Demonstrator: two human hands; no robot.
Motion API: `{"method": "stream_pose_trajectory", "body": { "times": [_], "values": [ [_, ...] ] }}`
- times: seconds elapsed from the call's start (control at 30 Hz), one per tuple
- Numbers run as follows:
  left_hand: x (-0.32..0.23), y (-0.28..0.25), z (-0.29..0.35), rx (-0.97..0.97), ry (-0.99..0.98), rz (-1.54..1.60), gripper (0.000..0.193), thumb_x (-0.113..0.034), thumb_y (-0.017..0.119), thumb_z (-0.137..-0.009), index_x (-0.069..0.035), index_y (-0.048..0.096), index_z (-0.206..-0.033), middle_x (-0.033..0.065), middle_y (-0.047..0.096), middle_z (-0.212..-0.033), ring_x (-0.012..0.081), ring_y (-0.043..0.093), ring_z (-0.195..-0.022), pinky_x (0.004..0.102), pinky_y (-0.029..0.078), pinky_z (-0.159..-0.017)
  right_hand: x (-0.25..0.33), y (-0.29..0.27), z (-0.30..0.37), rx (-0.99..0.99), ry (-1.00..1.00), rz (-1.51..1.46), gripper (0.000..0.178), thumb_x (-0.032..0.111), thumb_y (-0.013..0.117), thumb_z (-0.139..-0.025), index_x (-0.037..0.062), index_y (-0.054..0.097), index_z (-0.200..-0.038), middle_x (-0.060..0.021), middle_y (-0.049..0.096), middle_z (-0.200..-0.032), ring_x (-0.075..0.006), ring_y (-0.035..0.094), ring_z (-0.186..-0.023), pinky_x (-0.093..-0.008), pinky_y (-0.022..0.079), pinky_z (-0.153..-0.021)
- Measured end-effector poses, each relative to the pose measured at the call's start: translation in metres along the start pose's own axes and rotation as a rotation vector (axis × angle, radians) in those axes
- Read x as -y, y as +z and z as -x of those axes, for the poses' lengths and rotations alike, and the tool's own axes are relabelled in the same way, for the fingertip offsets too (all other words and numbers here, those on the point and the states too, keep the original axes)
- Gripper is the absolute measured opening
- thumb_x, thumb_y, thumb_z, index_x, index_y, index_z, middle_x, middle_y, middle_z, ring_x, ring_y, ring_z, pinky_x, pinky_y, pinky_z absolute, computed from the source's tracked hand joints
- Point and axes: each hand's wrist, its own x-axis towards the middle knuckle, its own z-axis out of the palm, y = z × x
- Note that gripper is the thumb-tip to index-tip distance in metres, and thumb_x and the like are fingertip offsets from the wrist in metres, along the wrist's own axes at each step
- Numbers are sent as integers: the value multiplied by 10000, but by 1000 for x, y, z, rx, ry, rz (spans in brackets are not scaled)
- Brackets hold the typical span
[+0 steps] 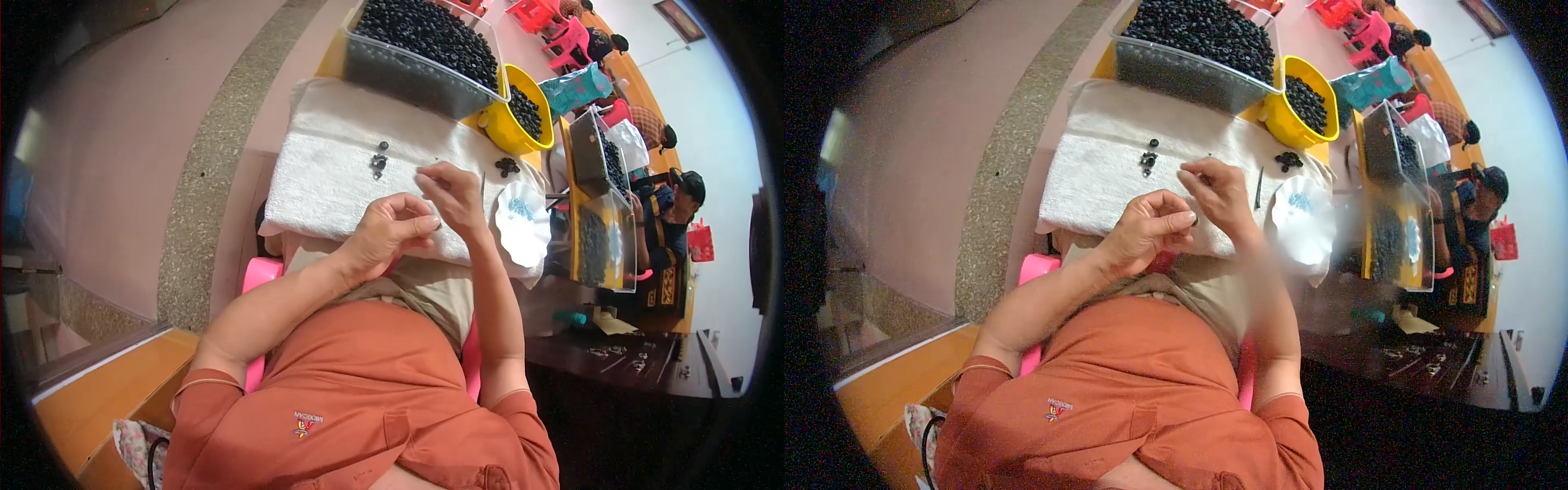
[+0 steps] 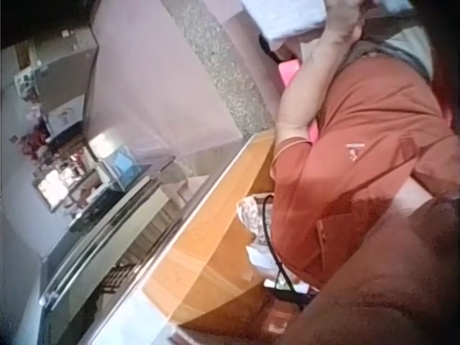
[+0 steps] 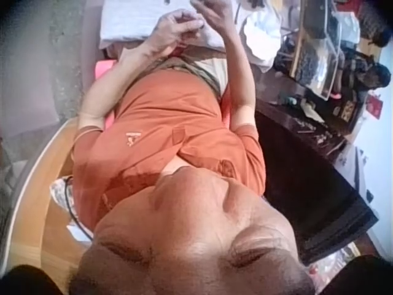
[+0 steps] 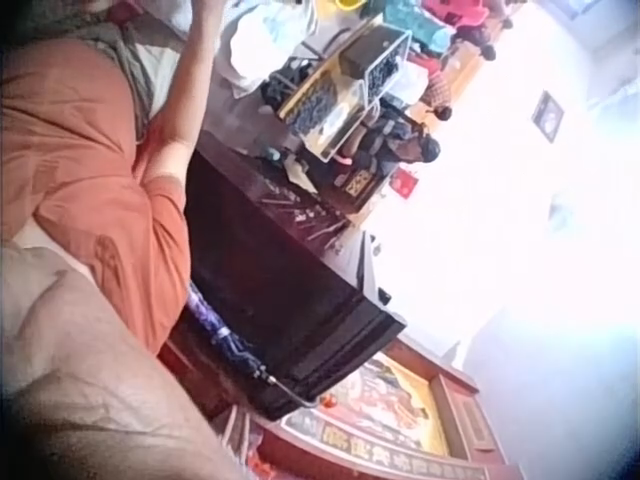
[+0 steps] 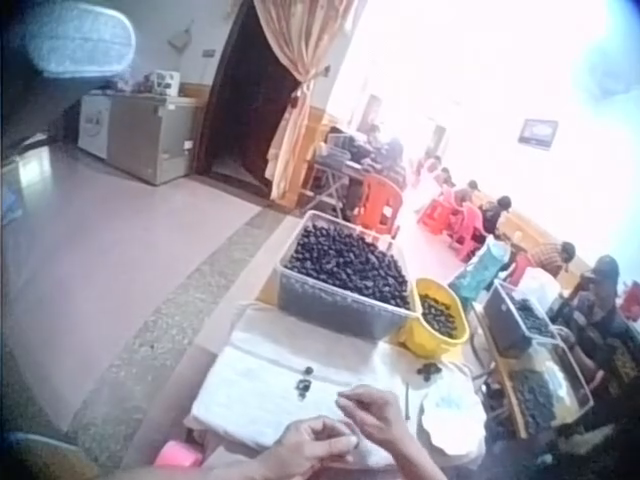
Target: Manually assembling or inspecting small black plastic components on a workbench.
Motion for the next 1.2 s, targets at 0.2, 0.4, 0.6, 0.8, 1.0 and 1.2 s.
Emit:
{"method": "stream_pose_trajectory", "body": {
  "times": [0.2,0.4,0.6,0.8,1.0,1.2],
  "values": [
    [-3,3,1,5,26,-32,95,-87,704,-894,-77,624,-943,5,640,-871,108,655,-762,272,592,-700,-22,42,-38,31,-188,700,274,295,736,-824,88,736,-1003,-108,683,-940,-303,670,-817,-382,519,-723],
    [-4,2,0,41,26,-29,82,-80,702,-894,-73,629,-930,3,635,-864,102,648,-759,284,597,-715,-26,55,-40,34,-95,760,335,359,744,-791,112,722,-1016,-104,680,-957,-337,664,-871,-427,519,-753],
    [-1,-1,0,46,15,-35,80,-72,698,-895,-70,628,-935,9,636,-861,107,648,-758,292,600,-717,-21,43,-32,105,-179,761,261,268,711,-816,116,700,-1028,-114,668,-931,-343,659,-844,-435,517,-722],
    [2,0,-1,25,3,-18,85,-64,699,-892,-65,625,-935,20,649,-861,112,651,-733,295,604,-719,-16,36,-23,50,-176,724,238,200,703,-826,77,680,-1029,-134,672,-925,-342,662,-843,-417,523,-720],
    [1,0,-2,18,0,-41,94,-68,709,-885,-67,625,-926,19,651,-846,107,648,-722,278,596,-703,-17,32,-21,99,-117,735,199,134,690,-830,56,692,-1012,-135,680,-937,-329,673,-864,-384,533,-737],
    [1,0,-1,10,14,-24,100,-78,718,-881,-72,625,-917,14,645,-835,101,641,-721,267,591,-689,-16,28,-18,161,-243,712,197,88,656,-818,64,704,-1007,-114,670,-974,-323,663,-887,-376,531,-765]
  ]
}}
